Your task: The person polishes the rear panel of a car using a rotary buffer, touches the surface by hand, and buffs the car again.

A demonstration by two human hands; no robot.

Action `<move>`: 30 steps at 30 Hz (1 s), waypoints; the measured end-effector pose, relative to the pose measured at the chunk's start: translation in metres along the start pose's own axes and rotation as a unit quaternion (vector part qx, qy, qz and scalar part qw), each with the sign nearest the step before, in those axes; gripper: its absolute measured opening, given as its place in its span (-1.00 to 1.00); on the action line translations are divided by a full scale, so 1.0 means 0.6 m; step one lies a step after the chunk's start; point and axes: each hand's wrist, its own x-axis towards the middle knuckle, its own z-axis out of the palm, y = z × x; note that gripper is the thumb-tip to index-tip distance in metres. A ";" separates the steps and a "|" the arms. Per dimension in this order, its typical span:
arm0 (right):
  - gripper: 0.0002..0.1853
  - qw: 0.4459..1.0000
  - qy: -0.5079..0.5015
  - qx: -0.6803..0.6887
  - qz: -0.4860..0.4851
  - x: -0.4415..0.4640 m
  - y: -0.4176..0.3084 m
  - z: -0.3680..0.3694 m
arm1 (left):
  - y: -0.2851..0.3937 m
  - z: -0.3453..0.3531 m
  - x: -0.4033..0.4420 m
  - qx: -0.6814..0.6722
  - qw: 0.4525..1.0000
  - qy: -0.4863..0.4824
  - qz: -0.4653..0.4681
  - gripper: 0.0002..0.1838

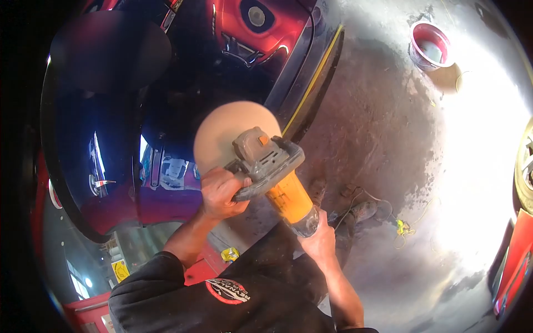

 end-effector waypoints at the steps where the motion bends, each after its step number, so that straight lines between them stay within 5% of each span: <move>1: -0.25 1.000 0.014 0.012 -0.007 0.006 -0.017 -0.007 | -0.006 0.003 0.013 0.001 1.000 0.005 0.006 -0.65; 4: -0.30 0.998 0.058 0.013 -0.024 0.049 -0.044 -0.034 | -0.038 0.036 0.072 -0.022 0.998 0.050 0.033 -0.80; 14: -0.40 0.987 0.142 0.019 -0.066 0.227 -0.098 -0.119 | -0.118 0.175 0.293 -0.036 0.964 0.261 0.044 -0.77; 20: -0.31 0.980 0.124 -0.028 -0.152 0.160 -0.036 -0.045 | -0.100 0.109 0.142 -0.012 0.973 0.228 0.048 -0.76; 30: -0.15 0.991 0.036 -0.047 -0.117 0.034 -0.011 0.109 | -0.062 -0.033 -0.131 0.034 0.985 0.170 0.000 -0.71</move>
